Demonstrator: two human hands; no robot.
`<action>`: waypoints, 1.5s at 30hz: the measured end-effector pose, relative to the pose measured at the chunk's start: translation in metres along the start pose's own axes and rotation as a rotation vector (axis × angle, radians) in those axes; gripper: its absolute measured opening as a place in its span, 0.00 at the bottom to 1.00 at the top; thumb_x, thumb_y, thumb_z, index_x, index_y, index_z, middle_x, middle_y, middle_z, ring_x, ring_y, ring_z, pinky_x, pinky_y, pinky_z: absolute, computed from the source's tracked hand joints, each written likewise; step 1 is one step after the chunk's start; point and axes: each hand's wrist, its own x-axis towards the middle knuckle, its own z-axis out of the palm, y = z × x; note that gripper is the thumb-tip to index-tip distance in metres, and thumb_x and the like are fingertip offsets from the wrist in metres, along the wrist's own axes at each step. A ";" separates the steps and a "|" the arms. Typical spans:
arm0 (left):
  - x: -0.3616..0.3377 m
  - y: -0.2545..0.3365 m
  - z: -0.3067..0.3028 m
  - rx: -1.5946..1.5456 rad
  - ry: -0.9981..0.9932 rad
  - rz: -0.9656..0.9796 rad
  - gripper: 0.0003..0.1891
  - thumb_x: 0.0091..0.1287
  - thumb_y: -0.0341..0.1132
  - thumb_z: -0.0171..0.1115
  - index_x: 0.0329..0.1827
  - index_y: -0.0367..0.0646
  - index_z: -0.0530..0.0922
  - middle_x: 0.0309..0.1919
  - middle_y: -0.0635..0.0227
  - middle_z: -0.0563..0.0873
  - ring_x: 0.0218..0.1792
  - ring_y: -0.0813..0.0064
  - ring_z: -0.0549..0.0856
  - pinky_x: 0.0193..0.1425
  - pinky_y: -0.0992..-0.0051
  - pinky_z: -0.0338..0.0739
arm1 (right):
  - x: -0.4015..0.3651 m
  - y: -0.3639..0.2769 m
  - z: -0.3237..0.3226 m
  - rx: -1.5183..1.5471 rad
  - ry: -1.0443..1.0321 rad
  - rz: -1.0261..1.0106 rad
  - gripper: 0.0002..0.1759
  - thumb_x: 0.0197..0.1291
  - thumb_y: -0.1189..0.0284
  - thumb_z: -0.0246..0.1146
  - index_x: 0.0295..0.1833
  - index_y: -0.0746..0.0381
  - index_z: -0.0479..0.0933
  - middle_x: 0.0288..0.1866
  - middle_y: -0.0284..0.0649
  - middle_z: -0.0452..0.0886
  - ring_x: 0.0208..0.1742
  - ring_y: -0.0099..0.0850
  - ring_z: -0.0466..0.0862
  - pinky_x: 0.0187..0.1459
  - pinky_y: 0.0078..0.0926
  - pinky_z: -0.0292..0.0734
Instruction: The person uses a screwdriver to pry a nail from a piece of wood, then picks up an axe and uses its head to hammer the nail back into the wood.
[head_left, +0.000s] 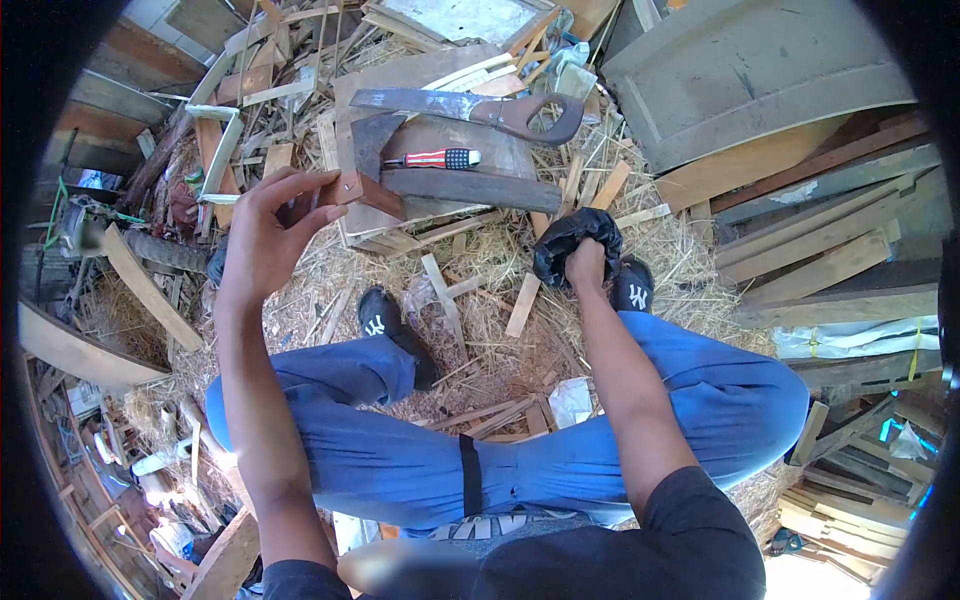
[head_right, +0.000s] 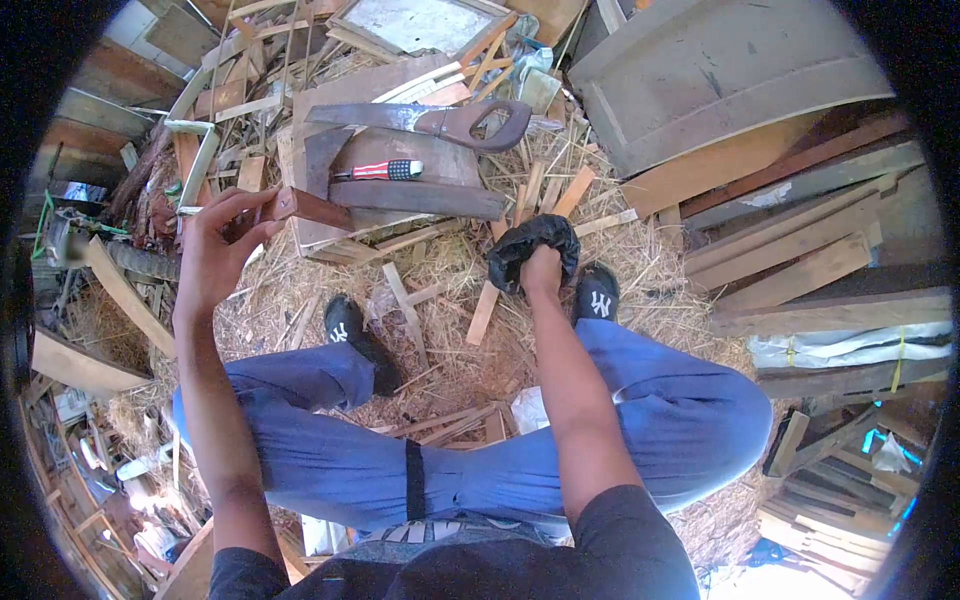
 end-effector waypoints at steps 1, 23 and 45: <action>0.000 0.000 -0.001 0.001 0.008 0.001 0.21 0.63 0.30 0.81 0.60 0.39 0.90 0.37 0.69 0.84 0.34 0.79 0.76 0.41 0.74 0.73 | -0.001 -0.003 -0.003 0.000 0.018 0.007 0.12 0.62 0.79 0.63 0.47 0.70 0.88 0.48 0.66 0.89 0.54 0.62 0.89 0.60 0.53 0.84; 0.000 0.010 -0.006 -0.004 -0.036 -0.031 0.22 0.63 0.36 0.82 0.59 0.41 0.90 0.37 0.58 0.90 0.35 0.64 0.87 0.43 0.64 0.80 | 0.017 -0.079 -0.181 0.324 -0.023 -0.415 0.06 0.73 0.80 0.64 0.48 0.67 0.86 0.30 0.39 0.88 0.33 0.27 0.89 0.37 0.26 0.82; 0.004 0.005 -0.002 -0.003 0.005 0.093 0.20 0.61 0.30 0.78 0.57 0.41 0.91 0.37 0.52 0.92 0.38 0.57 0.91 0.46 0.61 0.83 | -0.066 -0.308 -0.179 0.728 -0.331 -0.944 0.08 0.70 0.78 0.71 0.52 0.68 0.86 0.40 0.44 0.93 0.42 0.27 0.92 0.47 0.28 0.85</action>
